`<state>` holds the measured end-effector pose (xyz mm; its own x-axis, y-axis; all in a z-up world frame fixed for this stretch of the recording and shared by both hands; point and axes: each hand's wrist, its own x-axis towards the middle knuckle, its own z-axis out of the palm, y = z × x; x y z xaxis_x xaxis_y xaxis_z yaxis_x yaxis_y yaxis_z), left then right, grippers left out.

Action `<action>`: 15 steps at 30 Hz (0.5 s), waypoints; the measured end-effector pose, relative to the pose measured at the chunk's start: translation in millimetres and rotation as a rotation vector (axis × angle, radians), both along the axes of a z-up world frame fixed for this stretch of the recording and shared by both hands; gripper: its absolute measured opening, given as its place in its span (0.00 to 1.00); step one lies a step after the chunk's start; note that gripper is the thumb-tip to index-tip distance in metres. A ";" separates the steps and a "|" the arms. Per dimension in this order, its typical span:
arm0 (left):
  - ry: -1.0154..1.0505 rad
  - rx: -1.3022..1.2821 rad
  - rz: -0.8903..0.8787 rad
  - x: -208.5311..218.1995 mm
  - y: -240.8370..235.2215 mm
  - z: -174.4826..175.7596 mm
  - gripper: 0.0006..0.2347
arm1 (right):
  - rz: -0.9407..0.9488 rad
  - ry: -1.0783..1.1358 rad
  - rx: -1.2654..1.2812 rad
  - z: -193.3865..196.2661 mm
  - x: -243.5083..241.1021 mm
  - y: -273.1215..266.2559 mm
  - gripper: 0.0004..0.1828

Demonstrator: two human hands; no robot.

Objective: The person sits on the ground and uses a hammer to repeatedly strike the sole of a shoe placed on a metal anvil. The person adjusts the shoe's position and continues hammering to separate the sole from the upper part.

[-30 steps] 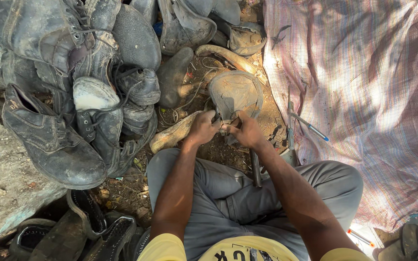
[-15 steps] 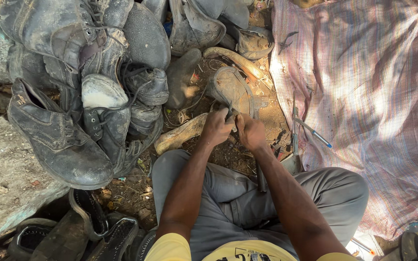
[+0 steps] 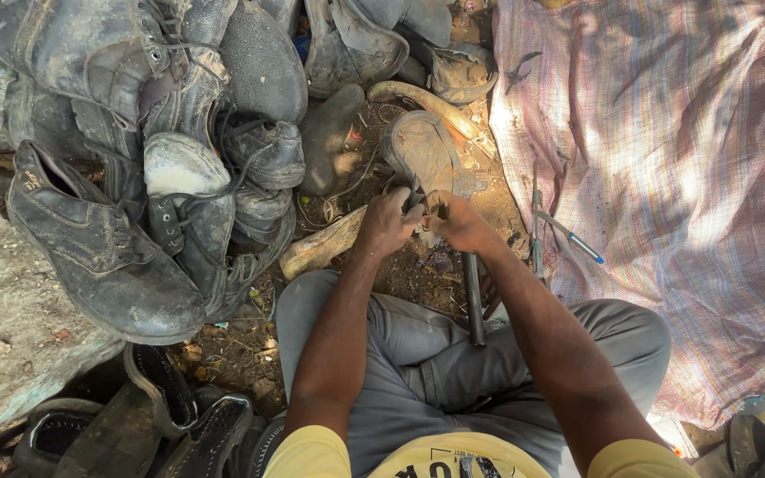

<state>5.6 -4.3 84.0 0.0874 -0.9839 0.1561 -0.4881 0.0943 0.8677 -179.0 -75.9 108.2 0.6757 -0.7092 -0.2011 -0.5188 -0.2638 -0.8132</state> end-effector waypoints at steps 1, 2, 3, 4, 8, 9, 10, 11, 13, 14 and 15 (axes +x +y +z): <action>0.014 -0.003 -0.007 1.7 3.2 3.8 0.17 | -0.092 0.005 0.065 3.7 5.0 1.3 0.10; 0.128 -0.038 -0.001 2.7 4.1 9.0 0.18 | -0.186 0.007 0.121 10.9 13.2 0.5 0.10; 0.241 -0.074 0.004 2.6 7.5 14.3 0.19 | -0.279 0.010 0.179 20.9 22.5 1.5 0.10; 0.355 -0.112 0.012 2.3 10.2 19.7 0.22 | -0.331 -0.075 0.202 34.0 31.0 3.0 0.10; 0.022 -0.484 0.262 2.6 20.0 31.9 0.21 | -0.547 -0.525 0.481 80.0 67.3 20.1 0.12; 0.103 -0.454 0.320 0.8 19.2 32.1 0.21 | -0.599 -0.666 0.593 85.7 73.3 23.2 0.12; 0.186 -0.421 0.380 -0.1 20.2 30.7 0.21 | -0.590 -0.657 0.657 87.8 76.4 25.8 0.11; 0.134 -0.469 0.402 3.9 23.8 28.7 0.20 | -0.580 -0.647 0.721 86.1 78.6 28.4 0.11; 0.026 -0.580 0.447 20.1 25.1 27.4 0.17 | -0.503 -0.499 0.529 77.4 79.5 31.5 0.12; 0.058 -0.571 0.469 24.0 25.0 26.9 0.16 | -0.439 -0.352 0.282 71.8 73.3 37.5 0.13; 0.089 -0.562 0.491 28.4 24.7 26.3 0.15 | -0.374 -0.205 0.036 67.3 67.7 42.5 0.15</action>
